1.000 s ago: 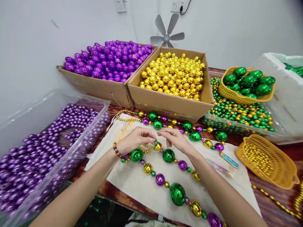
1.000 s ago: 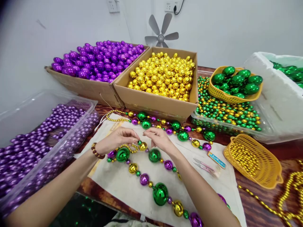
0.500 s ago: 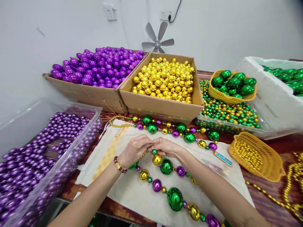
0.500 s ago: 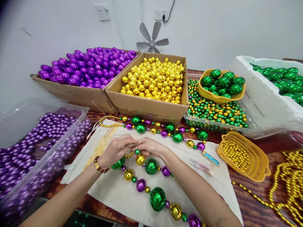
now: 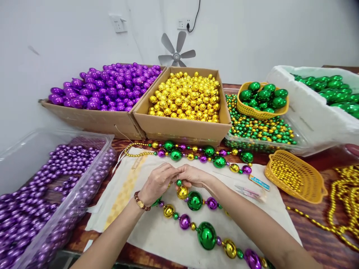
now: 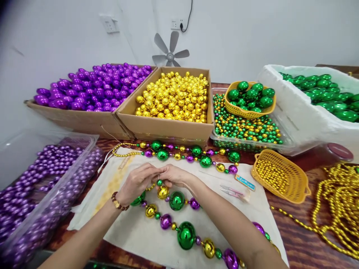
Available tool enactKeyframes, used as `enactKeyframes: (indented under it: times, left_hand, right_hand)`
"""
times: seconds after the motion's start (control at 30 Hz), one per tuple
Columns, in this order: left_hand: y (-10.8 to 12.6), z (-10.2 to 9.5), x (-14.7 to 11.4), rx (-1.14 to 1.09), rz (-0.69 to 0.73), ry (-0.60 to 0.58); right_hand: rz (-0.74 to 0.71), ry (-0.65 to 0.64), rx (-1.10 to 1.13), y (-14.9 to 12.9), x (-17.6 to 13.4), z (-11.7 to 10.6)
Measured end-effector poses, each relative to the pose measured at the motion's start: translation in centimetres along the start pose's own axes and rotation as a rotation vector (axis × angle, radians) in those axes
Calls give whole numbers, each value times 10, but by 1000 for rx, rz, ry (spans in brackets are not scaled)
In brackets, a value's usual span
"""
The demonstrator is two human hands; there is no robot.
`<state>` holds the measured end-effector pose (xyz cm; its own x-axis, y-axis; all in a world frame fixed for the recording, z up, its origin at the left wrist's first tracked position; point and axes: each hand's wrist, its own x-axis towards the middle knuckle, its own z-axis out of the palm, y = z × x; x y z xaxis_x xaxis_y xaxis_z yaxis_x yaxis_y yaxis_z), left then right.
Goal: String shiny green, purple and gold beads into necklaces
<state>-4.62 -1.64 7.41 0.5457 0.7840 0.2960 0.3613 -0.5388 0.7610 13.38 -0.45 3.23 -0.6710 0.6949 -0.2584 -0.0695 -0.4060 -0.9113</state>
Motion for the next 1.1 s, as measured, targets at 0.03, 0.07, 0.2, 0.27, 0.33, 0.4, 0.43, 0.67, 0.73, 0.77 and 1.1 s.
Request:
enactKeyframes:
  times: [0.03, 0.07, 0.2, 0.27, 0.33, 0.4, 0.43, 0.67, 0.73, 0.77, 1.1]
  left_hand:
    - [0, 0, 0, -30, -31, 24]
    - [1, 1, -1, -71, -76, 60]
    - [5, 2, 1, -390, -335, 243]
    - [9, 4, 3, -641, -418, 308]
    - [14, 6, 6, -903, -436, 341]
    - [16, 6, 9, -1126, -424, 368]
    - [15, 5, 11, -1203, -416, 393]
    - [-2, -10, 12, -1018, -455, 499]
    - [-2, -16, 12, -727, -431, 474]
    - [-1, -19, 12, -554, -416, 441]
    - [3, -35, 5, 321, -185, -266]
  right_hand:
    - [-19, 33, -23, 1, 0, 0]
    - [-43, 76, -50, 0, 0, 0]
    - [-173, 273, -192, -9, -7, -2]
    - [-230, 319, -274, -17, -13, -3]
    - [-259, 328, -365, -25, -20, -4]
    - [-266, 334, -474, -29, -27, -6]
    - [-265, 347, -540, -30, -31, -8]
    - [-226, 396, -1046, -28, -61, -14]
    - [-200, 382, -1155, -29, -65, -11]
    - [-185, 376, -1204, -30, -66, -10]
    - [-65, 328, -1297, -44, -62, -21]
